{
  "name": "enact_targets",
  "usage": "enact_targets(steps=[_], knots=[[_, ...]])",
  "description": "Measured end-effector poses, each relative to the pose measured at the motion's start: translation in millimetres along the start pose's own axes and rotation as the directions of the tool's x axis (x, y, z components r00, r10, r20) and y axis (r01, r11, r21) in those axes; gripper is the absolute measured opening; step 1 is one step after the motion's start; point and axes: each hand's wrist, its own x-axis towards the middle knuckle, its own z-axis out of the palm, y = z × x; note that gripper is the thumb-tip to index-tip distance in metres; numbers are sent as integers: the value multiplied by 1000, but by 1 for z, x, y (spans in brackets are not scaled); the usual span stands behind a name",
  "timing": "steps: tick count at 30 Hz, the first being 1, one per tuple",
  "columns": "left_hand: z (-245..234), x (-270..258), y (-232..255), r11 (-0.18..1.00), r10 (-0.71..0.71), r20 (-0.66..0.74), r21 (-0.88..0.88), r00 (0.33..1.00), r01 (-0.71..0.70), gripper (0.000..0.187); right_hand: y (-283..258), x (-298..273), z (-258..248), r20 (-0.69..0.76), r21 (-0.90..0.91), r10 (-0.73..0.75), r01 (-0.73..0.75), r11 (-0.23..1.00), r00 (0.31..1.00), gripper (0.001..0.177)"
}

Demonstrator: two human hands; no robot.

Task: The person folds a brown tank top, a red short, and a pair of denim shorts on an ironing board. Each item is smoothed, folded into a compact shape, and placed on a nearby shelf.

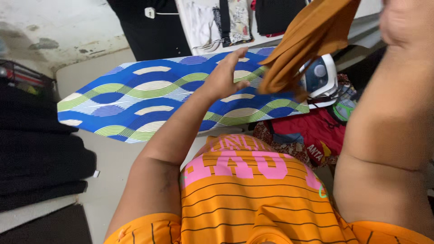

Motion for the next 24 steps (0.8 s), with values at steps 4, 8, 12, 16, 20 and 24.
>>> enact_targets(steps=[4,8,12,16,20,24], knots=[[15,-5,-17,937,-114,173,346,978,48,46,18,-11,-59,-54,13,60,-59,998,997,11],[-5,-19,-62,821,-284,240,561,928,106,27,44,-20,-92,-72,19,112,-111,994,991,15],[-85,-32,-99,561,-399,45,802,916,205,21,56,-17,-79,-57,43,153,-151,988,986,19],[-199,-45,-74,689,-237,-232,645,943,332,17,28,-6,-25,-99,128,166,-153,980,981,19],[-265,-80,-7,811,75,-351,566,934,148,19,-11,-27,31,-147,209,173,-141,968,974,5],[-253,-133,10,861,-66,-259,473,964,186,22,-5,-78,56,89,-358,59,-23,933,994,23]])
